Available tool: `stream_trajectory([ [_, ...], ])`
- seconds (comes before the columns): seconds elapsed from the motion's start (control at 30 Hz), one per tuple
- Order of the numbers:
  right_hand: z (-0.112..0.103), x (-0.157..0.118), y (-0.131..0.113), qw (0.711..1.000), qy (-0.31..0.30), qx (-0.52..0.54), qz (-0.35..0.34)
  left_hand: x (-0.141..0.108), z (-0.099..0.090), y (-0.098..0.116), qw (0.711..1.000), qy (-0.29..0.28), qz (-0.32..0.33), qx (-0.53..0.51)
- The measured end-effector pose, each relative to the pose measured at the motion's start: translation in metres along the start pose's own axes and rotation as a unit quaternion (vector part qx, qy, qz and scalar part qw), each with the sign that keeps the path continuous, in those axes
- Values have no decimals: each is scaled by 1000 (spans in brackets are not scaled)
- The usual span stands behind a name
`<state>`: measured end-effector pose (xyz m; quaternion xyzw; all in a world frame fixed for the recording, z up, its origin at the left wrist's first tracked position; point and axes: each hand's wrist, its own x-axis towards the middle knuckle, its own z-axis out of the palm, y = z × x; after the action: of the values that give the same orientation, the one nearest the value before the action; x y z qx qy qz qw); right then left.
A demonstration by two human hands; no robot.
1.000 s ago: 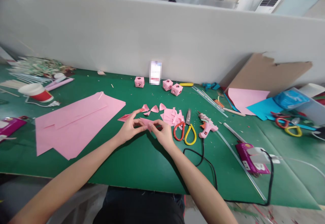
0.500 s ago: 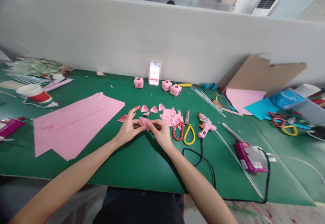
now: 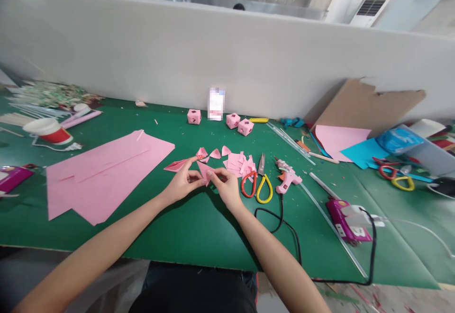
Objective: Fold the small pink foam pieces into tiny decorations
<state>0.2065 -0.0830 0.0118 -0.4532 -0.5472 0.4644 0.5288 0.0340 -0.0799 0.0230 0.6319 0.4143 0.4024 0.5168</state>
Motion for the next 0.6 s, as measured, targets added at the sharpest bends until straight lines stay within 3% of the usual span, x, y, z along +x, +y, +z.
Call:
stream_trajectory([
  [0.23, -2, 2, 0, 1000, 7, 6, 18, 0, 2, -6, 1000, -14, -14, 3],
  [0.6, 0, 2, -3, 997, -5, 60, 43, 1, -3, -7, 998, -53, 26, 30],
])
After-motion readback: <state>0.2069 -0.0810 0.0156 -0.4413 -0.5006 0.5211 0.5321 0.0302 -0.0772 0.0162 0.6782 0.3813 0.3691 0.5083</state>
